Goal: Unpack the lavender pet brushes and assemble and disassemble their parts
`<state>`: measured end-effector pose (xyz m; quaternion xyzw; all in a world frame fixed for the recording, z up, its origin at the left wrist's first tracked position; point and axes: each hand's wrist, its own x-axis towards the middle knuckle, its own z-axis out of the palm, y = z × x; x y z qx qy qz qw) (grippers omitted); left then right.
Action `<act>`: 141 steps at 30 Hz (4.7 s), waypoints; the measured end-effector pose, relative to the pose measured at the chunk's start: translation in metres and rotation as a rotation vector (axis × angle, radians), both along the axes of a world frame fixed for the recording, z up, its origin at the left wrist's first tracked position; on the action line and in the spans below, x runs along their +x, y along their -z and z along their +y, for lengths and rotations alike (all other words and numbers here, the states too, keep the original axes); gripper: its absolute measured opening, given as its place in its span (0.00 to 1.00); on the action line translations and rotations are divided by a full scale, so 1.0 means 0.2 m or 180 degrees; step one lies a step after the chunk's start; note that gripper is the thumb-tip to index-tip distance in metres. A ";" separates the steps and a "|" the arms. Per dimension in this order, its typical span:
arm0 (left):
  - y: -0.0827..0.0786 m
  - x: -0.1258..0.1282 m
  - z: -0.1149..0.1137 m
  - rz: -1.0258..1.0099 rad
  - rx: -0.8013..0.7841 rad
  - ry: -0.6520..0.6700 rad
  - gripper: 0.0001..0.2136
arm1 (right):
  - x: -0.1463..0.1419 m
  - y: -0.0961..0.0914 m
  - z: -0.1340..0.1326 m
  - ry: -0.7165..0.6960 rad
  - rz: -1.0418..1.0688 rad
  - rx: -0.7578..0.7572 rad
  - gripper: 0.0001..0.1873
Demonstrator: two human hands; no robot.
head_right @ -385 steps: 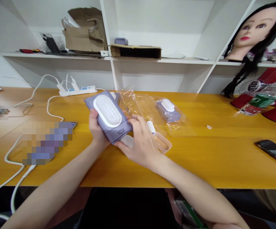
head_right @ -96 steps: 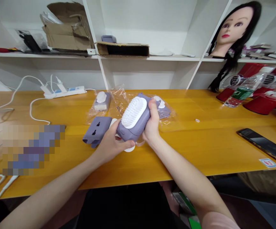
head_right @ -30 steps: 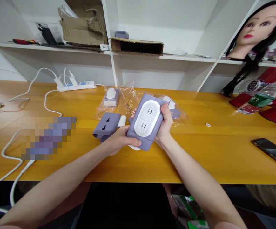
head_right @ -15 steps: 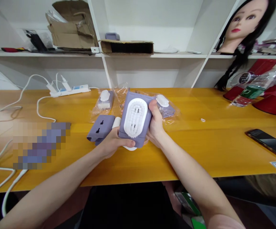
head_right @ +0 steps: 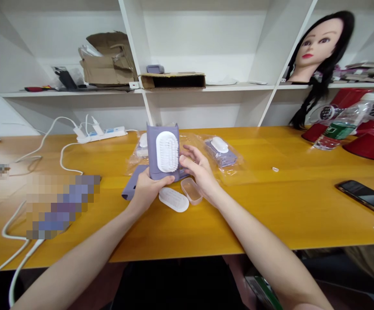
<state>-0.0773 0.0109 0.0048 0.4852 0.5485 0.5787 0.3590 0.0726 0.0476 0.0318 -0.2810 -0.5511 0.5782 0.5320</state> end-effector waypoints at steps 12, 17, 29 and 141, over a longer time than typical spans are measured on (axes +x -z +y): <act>0.09 -0.01 0.00 0.3048 0.1360 -0.1081 0.17 | -0.09 0.03 -0.08 0.1084 0.0375 0.0418 0.23; 0.10 0.00 0.01 0.3295 0.1568 -0.1221 0.15 | -0.05 -0.01 -0.04 0.1069 0.0486 0.0037 0.21; 0.08 -0.01 0.01 0.3107 0.1215 -0.1195 0.16 | -0.06 -0.02 0.00 0.1193 0.0052 0.0399 0.20; 0.09 0.02 0.02 -0.0658 0.0584 0.0627 0.22 | -0.02 0.03 -0.03 -0.0249 -0.1357 0.0854 0.43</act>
